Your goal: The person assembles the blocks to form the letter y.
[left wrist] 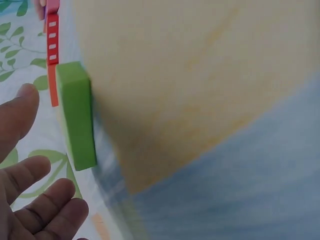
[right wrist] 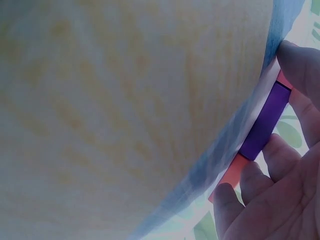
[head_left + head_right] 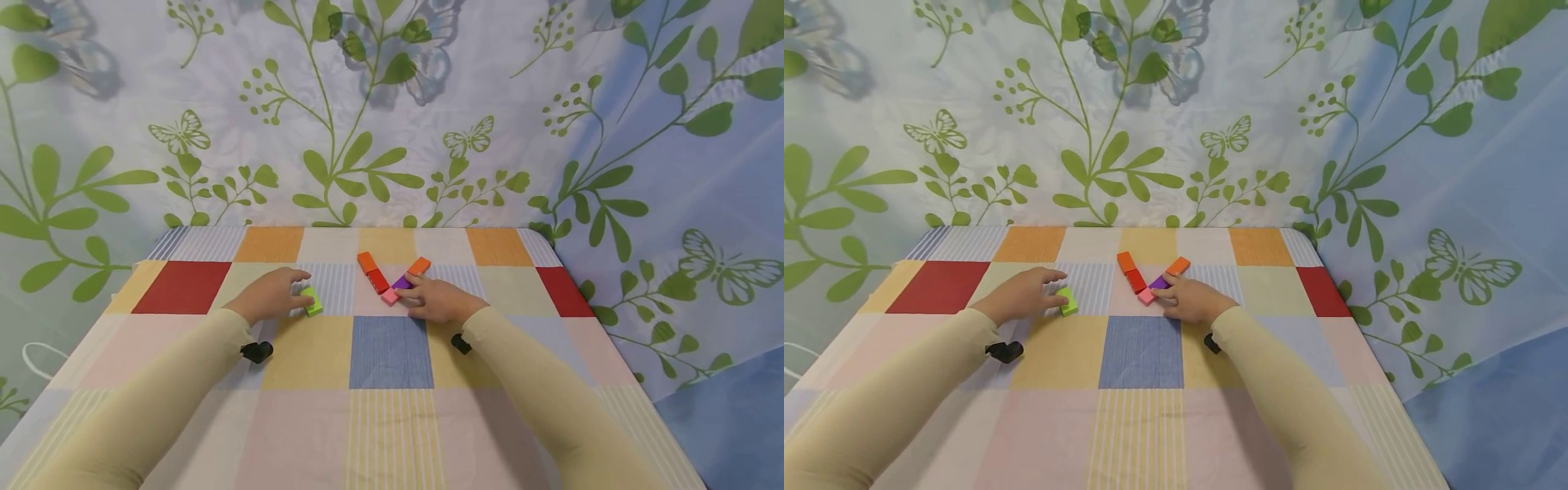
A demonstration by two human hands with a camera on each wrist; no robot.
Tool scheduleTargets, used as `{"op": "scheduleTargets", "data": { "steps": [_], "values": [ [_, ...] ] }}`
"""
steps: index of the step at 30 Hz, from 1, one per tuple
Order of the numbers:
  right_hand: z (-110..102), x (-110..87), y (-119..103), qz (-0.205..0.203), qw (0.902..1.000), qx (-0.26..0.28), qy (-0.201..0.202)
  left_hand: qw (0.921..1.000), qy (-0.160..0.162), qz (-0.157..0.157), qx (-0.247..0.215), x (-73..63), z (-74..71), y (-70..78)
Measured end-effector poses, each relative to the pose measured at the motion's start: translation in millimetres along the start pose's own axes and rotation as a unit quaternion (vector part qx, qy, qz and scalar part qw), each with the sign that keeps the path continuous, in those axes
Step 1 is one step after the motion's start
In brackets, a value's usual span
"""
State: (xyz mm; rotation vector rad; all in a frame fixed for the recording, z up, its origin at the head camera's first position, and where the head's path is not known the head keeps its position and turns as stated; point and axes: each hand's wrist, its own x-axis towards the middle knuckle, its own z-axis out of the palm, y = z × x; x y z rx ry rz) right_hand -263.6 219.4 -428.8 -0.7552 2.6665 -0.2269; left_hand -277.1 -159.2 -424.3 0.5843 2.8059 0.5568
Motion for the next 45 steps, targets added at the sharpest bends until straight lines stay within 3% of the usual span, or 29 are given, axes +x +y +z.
{"op": "scheduleTargets", "data": {
  "steps": [9, 17, 30, 37, 45],
  "values": [
    [3, 1.4, 4, -0.004, 1.0, -0.007, 0.006, 0.9998, 0.005, 0.004, 0.02, -5.3, 10.9, 3.6],
    [5, 3.1, 5, -0.003, 0.9999, -0.004, 0.009, 0.9997, 0.008, 0.005, 0.022, -7.1, 13.9, 11.4],
    [4, 2.0, 4, -0.009, 0.9999, -0.003, 0.008, 0.9999, 0.009, 0.007, 0.01, -6.6, 14.7, 11.9],
    [4, 2.6, 3, -0.005, 1.0, -0.006, 0.005, 0.9991, 0.019, 0.038, 0.011, -1.9, 15.7, 19.8],
    [5, 1.7, 3, -0.005, 0.9999, -0.004, 0.008, 0.9976, 0.003, 0.067, -0.013, 2.4, 21.3, 39.7]
  ]
}}
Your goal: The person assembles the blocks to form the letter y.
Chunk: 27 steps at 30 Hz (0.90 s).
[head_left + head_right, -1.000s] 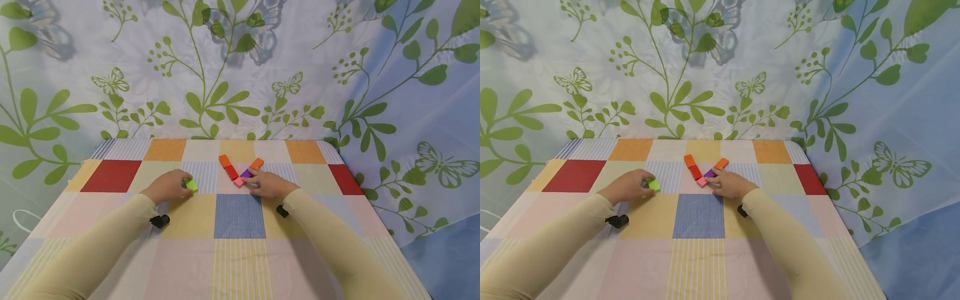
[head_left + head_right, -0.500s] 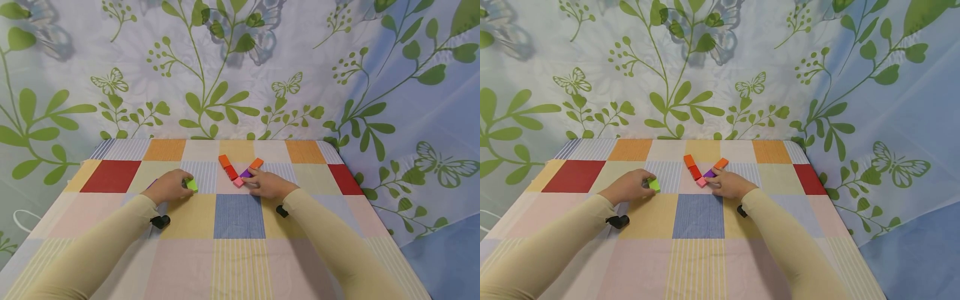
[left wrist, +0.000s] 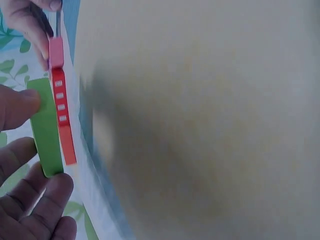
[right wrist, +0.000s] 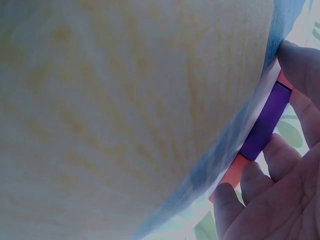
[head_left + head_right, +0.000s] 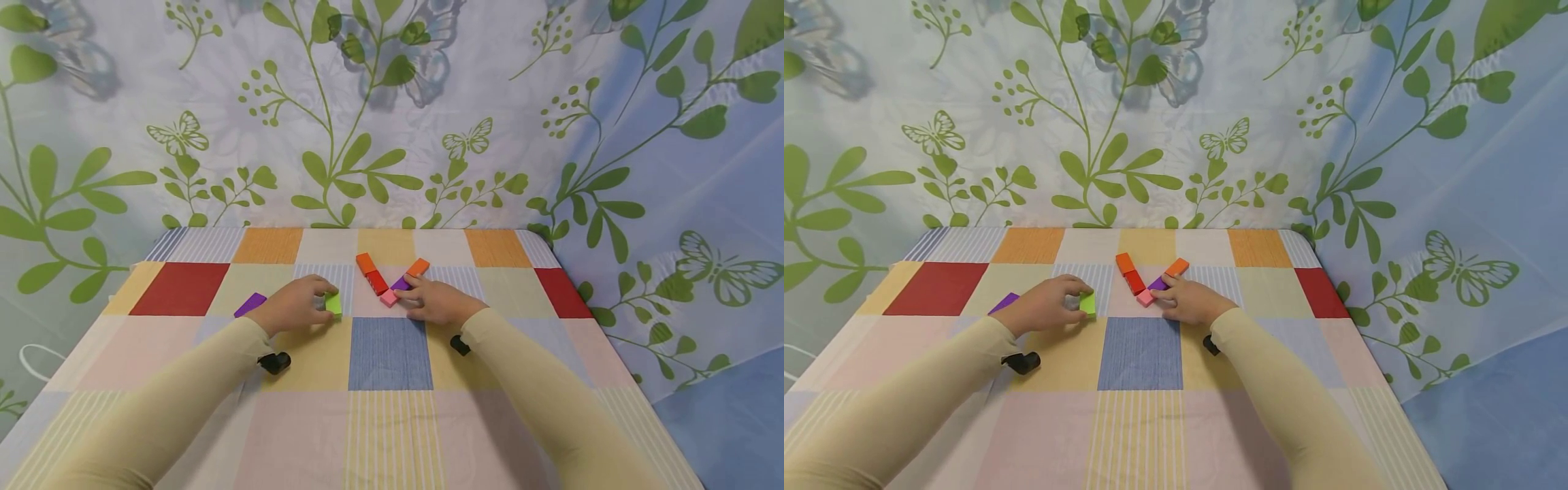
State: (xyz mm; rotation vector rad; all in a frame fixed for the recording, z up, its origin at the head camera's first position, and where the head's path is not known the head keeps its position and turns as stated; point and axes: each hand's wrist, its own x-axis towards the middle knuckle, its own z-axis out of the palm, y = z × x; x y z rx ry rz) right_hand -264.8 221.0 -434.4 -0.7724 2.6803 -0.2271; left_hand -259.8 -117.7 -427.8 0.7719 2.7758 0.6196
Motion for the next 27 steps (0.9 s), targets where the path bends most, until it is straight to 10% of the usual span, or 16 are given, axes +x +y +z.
{"op": "scheduleTargets", "data": {
  "steps": [27],
  "values": [
    [-2, 0.5, 1, 0.003, 0.9999, 0.011, -0.006, 0.9936, -0.064, 0.089, 0.027, 35.7, 30.2, 48.6]
  ]
}}
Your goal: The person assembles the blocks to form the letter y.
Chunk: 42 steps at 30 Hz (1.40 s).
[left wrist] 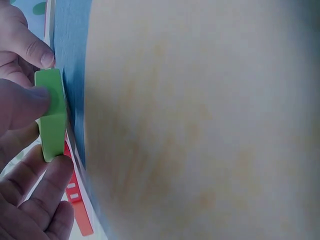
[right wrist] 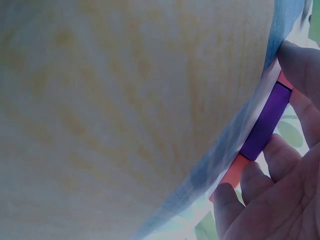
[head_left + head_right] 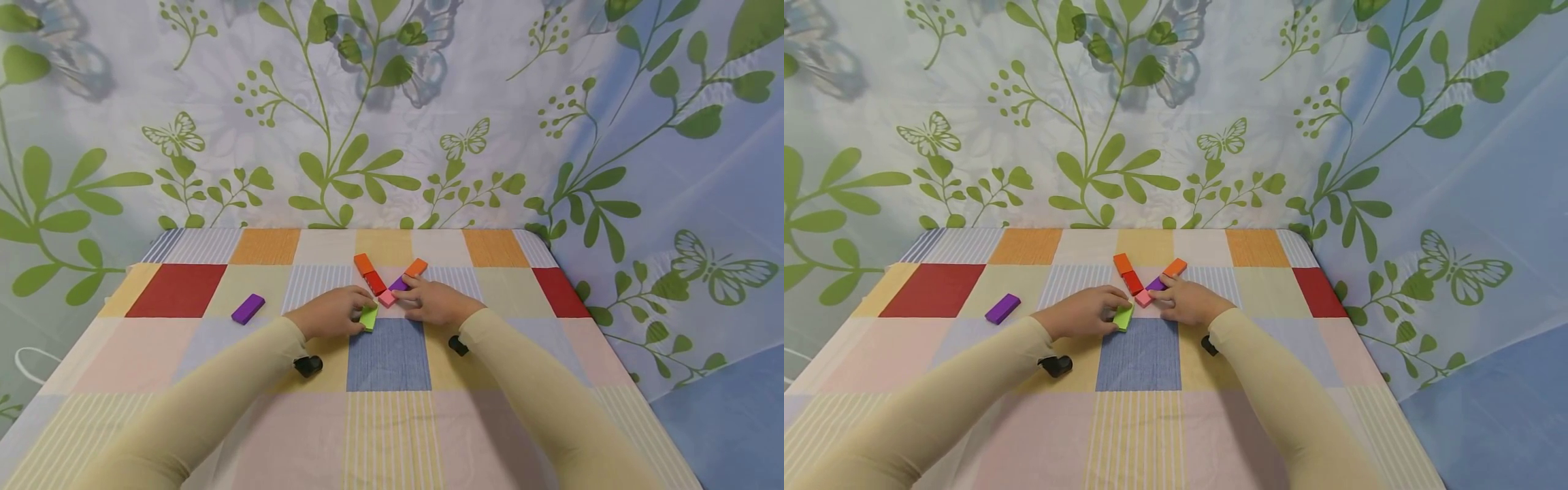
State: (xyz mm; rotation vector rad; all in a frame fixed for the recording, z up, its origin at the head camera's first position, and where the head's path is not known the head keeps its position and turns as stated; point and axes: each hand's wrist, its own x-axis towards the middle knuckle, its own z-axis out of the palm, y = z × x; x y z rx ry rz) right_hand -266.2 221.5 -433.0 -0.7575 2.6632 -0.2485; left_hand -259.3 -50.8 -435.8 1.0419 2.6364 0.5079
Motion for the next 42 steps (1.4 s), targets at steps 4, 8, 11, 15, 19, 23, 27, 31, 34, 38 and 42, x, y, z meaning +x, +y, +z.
{"op": "scheduleTargets", "data": {
  "steps": [4, 8, 11, 15, 19, 23, 27, 31, 34, 38, 42],
  "values": [
    [0, 0.1, 1, -0.008, 1.0, -0.001, 0.005, 0.9998, -0.012, 0.011, 0.008, 5.3, 1.5, 2.1],
    [1, 0.7, 2, -0.014, 0.9999, 0.001, 0.008, 0.9997, -0.021, 0.014, 0.003, 8.1, 2.4, 4.7],
    [2, 0.5, 3, -0.019, 0.9998, 0.002, 0.01, 0.9996, -0.026, 0.013, 0.0, 9.1, 3.0, 6.9],
    [1, 0.1, 3, -0.021, 0.9997, 0.006, 0.01, 0.9995, -0.031, 0.005, 0.0, 9.2, 2.8, 9.5],
    [2, 0.4, 4, -0.018, 0.9998, 0.006, 0.009, 0.9994, -0.034, -0.001, 0.001, 9.4, 3.4, 10.5],
    [3, 1.0, 4, -0.016, 0.9998, 0.006, 0.009, 0.9995, -0.031, 0.002, 0.0, 9.7, 4.0, 10.6],
    [3, 1.6, 4, -0.013, 0.9998, 0.011, 0.011, 0.9995, -0.026, 0.013, 0.006, 10.3, 4.7, 9.8],
    [3, 2.0, 4, -0.012, 0.9998, 0.012, 0.012, 0.9994, -0.025, 0.021, 0.011, 10.5, 5.0, 9.4],
    [3, 1.5, 3, -0.012, 0.9998, 0.011, 0.013, 0.9994, -0.025, 0.019, 0.011, 10.2, 4.7, 9.6],
    [2, 0.6, 2, -0.012, 0.9998, 0.011, 0.013, 0.9995, -0.022, 0.019, 0.007, 10.0, 4.3, 9.7],
    [2, 0.2, 2, -0.01, 0.9998, 0.012, 0.012, 0.9995, -0.018, 0.024, 0.006, 9.8, 4.3, 9.5]
  ]
}}
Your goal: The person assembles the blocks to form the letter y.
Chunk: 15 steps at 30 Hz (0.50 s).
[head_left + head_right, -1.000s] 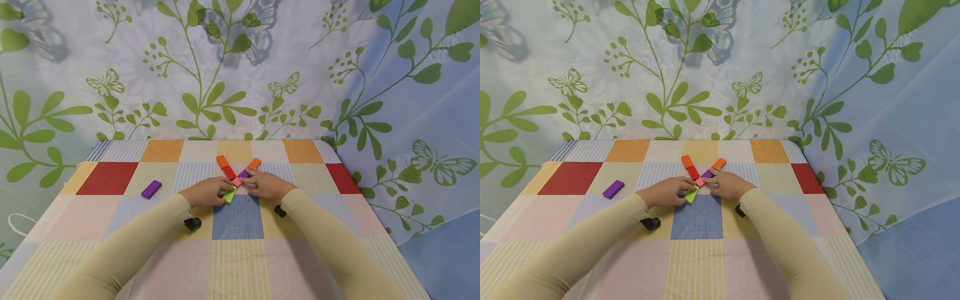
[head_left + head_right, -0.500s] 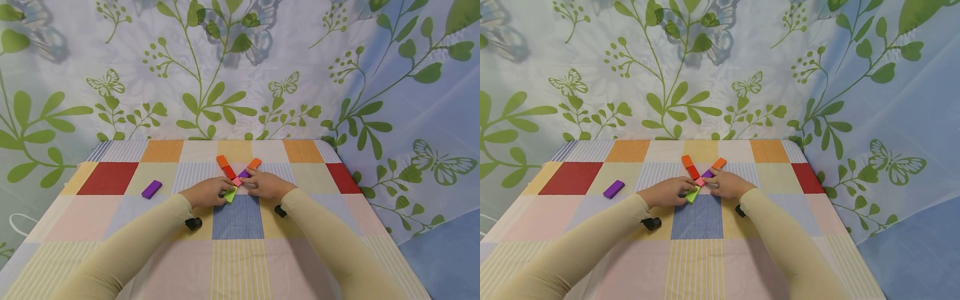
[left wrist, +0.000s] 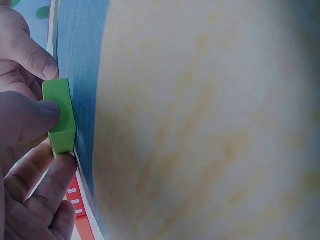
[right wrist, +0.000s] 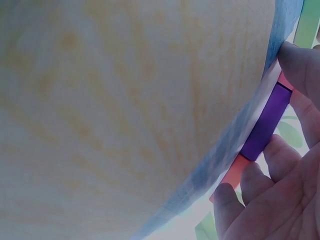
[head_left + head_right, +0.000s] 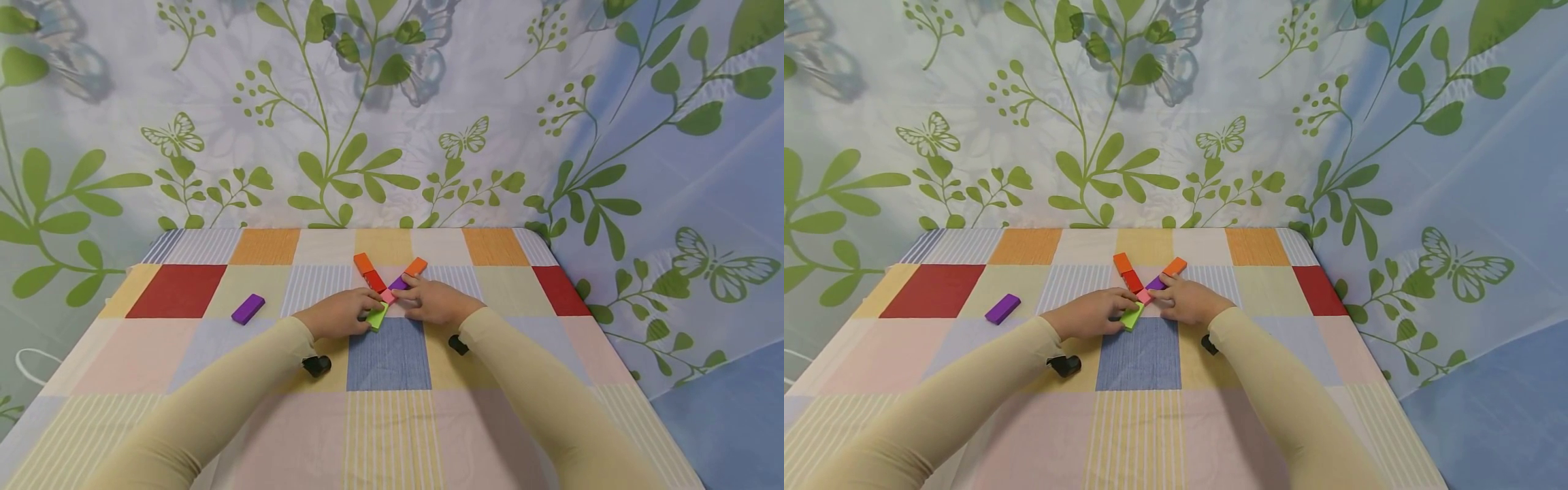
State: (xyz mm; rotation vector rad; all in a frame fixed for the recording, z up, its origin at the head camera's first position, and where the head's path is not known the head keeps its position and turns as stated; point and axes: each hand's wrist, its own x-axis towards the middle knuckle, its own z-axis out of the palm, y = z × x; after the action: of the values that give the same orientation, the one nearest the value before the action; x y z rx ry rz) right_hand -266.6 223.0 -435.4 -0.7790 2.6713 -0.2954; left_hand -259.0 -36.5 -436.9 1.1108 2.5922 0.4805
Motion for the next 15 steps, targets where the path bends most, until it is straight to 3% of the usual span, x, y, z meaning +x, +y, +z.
{"op": "scheduleTargets", "data": {
  "steps": [8, 11, 15],
  "values": [
    [0, 1.3, -1, 0.001, 1.0, -0.001, -0.002, 0.9996, 0.015, -0.015, -0.017, -7.0, -4.6, -7.0],
    [-1, 2.2, -1, 0.006, 1.0, -0.004, -0.005, 0.9984, 0.038, -0.033, -0.026, -19.4, -14.0, -20.0],
    [-1, 1.5, -1, 0.01, 0.9998, -0.011, -0.01, 0.9967, 0.051, -0.06, -0.017, -46.7, -31.8, -47.2]
  ]
}}
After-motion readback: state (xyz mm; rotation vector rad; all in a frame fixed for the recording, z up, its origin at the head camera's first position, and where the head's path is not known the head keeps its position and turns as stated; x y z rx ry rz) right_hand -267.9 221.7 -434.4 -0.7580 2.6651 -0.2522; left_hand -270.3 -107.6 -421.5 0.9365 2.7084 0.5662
